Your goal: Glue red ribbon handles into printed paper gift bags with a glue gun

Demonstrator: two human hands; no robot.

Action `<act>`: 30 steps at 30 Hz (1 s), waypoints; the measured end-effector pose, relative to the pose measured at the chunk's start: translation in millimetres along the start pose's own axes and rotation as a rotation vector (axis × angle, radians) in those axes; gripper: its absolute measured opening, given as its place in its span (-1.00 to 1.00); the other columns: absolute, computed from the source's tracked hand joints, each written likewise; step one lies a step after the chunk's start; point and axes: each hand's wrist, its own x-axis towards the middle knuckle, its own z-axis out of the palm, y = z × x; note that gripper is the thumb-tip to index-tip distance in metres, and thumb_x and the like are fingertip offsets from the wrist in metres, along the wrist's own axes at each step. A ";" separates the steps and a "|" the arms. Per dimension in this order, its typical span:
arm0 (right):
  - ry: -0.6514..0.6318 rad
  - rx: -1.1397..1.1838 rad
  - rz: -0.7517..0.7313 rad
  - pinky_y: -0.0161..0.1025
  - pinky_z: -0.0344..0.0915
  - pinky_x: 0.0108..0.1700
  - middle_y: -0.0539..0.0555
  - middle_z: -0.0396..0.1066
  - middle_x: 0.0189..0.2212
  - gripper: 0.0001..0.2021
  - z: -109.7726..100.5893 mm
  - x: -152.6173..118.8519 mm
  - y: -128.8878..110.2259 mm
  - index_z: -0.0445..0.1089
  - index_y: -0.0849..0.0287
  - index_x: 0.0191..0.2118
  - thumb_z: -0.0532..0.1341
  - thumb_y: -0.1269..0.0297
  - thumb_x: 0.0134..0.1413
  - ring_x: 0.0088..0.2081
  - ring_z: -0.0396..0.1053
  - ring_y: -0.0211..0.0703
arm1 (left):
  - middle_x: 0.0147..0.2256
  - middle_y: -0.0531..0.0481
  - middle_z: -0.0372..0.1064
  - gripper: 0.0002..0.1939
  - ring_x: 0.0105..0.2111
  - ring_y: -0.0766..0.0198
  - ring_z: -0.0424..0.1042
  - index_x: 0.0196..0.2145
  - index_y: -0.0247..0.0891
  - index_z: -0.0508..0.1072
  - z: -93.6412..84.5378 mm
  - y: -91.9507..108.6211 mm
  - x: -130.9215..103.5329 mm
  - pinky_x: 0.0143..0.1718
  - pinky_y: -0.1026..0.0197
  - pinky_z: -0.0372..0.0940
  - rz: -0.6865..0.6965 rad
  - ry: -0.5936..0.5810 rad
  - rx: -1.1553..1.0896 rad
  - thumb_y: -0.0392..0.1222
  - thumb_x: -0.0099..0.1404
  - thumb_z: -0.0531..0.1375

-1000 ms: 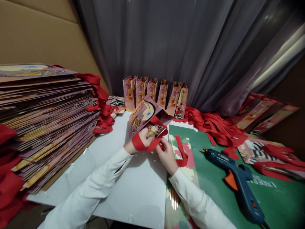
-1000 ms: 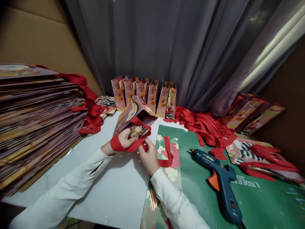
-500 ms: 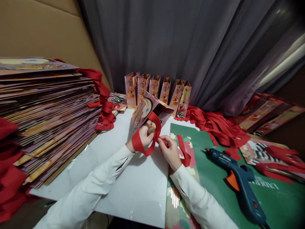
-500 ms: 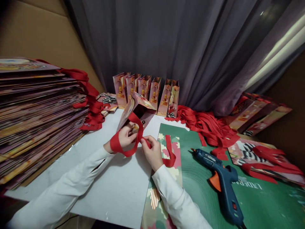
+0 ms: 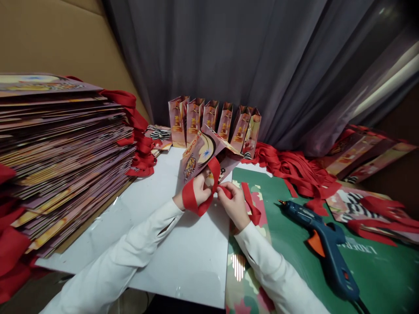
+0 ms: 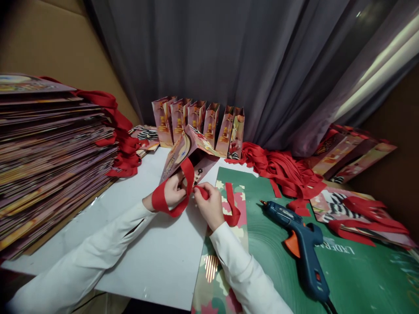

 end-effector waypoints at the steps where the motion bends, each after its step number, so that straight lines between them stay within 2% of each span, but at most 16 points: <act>1: 0.010 -0.019 -0.011 -0.29 0.23 -0.40 -0.04 0.37 -0.57 -0.84 -0.3 0.2 -0.1 0.35 0.14 -0.43 0.16 0.18 0.05 -0.49 0.29 -0.20 | -0.16 -0.09 0.44 -0.52 -0.08 0.16 0.44 -0.03 -0.31 0.31 0.0 -1.5 -0.3 0.04 0.12 0.32 -0.007 0.005 0.006 -0.38 0.03 0.07; 7: -0.003 -0.050 -0.034 -0.28 0.21 -0.33 -0.05 0.37 -0.56 -0.85 -0.5 0.5 -1.3 0.35 0.13 -0.47 0.16 0.21 0.04 -0.46 0.29 -0.20 | -0.19 -0.10 0.44 -0.44 -0.12 0.15 0.44 0.04 -0.37 0.27 1.3 -9.0 -0.3 0.07 0.07 0.30 -0.034 0.016 0.040 -0.39 0.02 0.07; 11: 0.001 -0.046 0.014 -0.29 0.18 -0.40 -0.07 0.32 -0.61 -0.80 0.6 -0.6 -1.8 0.31 0.13 -0.47 0.16 0.16 0.08 -0.52 0.26 -0.22 | -0.19 -0.07 0.42 -0.49 -0.08 0.15 0.41 0.00 -0.32 0.30 2.8 -5.3 -0.3 0.09 0.08 0.28 -0.029 0.016 0.050 -0.40 0.03 0.06; 16: 0.011 -0.038 -0.003 -0.28 0.19 -0.38 -0.08 0.33 -0.62 -0.78 3.5 -5.4 -1.6 0.26 0.10 -0.45 0.09 0.16 0.19 -0.54 0.28 -0.22 | -0.33 0.02 0.38 -0.59 -0.22 0.19 0.43 -0.12 -0.26 0.34 3.6 2.8 -2.2 -0.07 0.14 0.37 -0.041 -0.004 0.063 -0.39 0.03 0.06; 21: 0.094 -0.062 0.029 -0.25 0.21 -0.32 -0.07 0.32 -0.60 -0.78 8.7 -11.1 -1.2 0.23 0.08 -0.45 0.06 0.17 0.21 -0.50 0.29 -0.19 | -0.36 0.04 0.37 -0.54 -0.36 0.25 0.40 -0.08 -0.28 0.32 6.7 3.6 -3.1 -0.23 0.19 0.39 -0.052 -0.002 0.074 -0.39 0.00 0.08; 23: 0.079 -0.030 0.034 -0.24 0.22 -0.31 -0.07 0.32 -0.60 -0.78 9.1 -10.9 -1.5 0.22 0.08 -0.45 0.06 0.16 0.20 -0.49 0.30 -0.19 | -0.35 0.04 0.38 -0.52 -0.37 0.26 0.40 -0.07 -0.28 0.31 7.5 2.9 -2.5 -0.26 0.21 0.39 -0.050 0.000 0.075 -0.39 -0.01 0.10; 27: 0.022 0.063 0.027 -0.25 0.26 -0.31 -0.06 0.35 -0.56 -0.85 7.8 -7.9 -2.8 0.25 0.09 -0.40 0.11 0.17 0.12 -0.46 0.32 -0.18 | -0.28 -0.01 0.39 -0.49 -0.32 0.23 0.42 -0.03 -0.31 0.29 7.4 0.0 -0.9 -0.21 0.18 0.39 -0.043 0.037 0.077 -0.41 -0.01 0.09; 30: 0.038 0.049 0.023 -0.25 0.27 -0.28 -0.04 0.37 -0.50 -0.90 7.7 -7.5 -3.0 0.27 0.10 -0.37 0.13 0.21 0.07 -0.41 0.33 -0.17 | -0.26 -0.03 0.40 -0.50 -0.27 0.20 0.43 -0.05 -0.31 0.30 7.1 -2.1 -0.9 -0.15 0.15 0.38 -0.035 0.045 0.086 -0.42 -0.01 0.09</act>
